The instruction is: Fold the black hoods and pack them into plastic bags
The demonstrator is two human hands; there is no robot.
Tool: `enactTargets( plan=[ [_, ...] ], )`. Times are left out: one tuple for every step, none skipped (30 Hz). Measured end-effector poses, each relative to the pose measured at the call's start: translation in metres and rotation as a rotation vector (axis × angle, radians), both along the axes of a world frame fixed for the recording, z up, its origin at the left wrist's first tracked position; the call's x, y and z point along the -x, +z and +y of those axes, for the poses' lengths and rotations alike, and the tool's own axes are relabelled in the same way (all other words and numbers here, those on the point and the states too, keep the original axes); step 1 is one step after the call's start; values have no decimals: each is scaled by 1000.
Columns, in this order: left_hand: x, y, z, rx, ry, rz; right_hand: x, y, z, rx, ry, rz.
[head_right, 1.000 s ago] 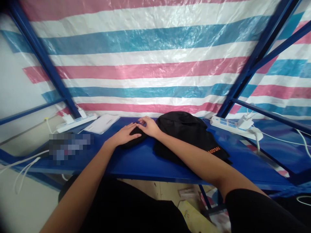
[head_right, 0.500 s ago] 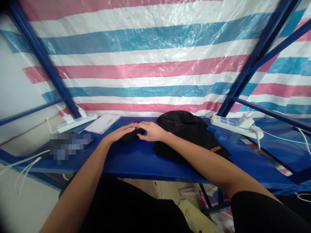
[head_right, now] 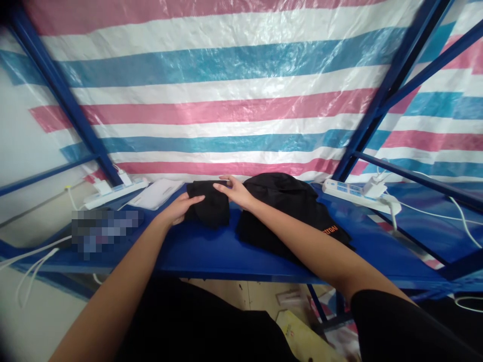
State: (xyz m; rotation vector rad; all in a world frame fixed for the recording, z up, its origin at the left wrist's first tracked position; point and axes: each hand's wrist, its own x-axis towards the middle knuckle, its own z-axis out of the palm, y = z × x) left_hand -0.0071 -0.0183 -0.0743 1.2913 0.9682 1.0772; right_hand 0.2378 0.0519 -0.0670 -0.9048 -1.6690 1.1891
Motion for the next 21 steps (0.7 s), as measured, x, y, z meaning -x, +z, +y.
enactTargets(
  plan=[
    [1, -2, 2, 10, 19, 13, 0, -3, 0, 73, 28, 6],
    [2, -4, 3, 18, 32, 25, -1, -6, 0, 136, 46, 8],
    [3, -5, 4, 21, 35, 39, -1, -9, 1, 182, 54, 8],
    [4, -5, 5, 22, 29, 56, -1, -12, 2, 206, 53, 1],
    [4, -5, 4, 23, 20, 75, -1, -15, 4, 208, 43, -17],
    [4, -5, 4, 24, 13, 94, -1, -18, 6, 187, 22, -44],
    [4, -4, 2, 23, 6, 109, -1, -21, 8, 148, -10, -80],
    [5, -3, 2, 15, -4, 119, -1, -23, 11, 95, -50, -122],
    [5, -2, 1, -1, -15, 126, -1, -24, 12, 36, -94, -168],
    [6, -2, 1, -26, -25, 129, -1, -25, 13, -29, -142, -214],
    [6, -2, 1, -59, -32, 133, -1, -24, 13, -108, -187, -253],
    [7, -3, 2, -97, -30, 140, -2, -21, 11, -204, -221, -280],
    [8, -5, 4, -132, -14, 151, -2, -18, 8, -316, -239, -293],
    [9, -7, 6, -154, 14, 164, -3, -14, 3, -434, -233, -295],
    [10, -10, 8, -159, 51, 178, -4, -9, -4, -547, -199, -293],
    [11, -12, 10, -149, 92, 193, -4, -5, -12, -646, -133, -294],
    [12, -14, 13, -129, 129, 208, -3, 0, -20, -720, -41, -309],
    [13, -16, 14, -109, 166, 225, -2, 3, -28, -777, 67, -337],
    [13, -18, 16, -95, 202, 246, -1, 5, -34, -827, 175, -377],
    [14, -19, 17, -89, 232, 271, 2, 5, -39, -874, 268, -420],
    [14, -19, 18, -87, 251, 296, 4, 5, -42, -920, 332, -457]
  ],
)
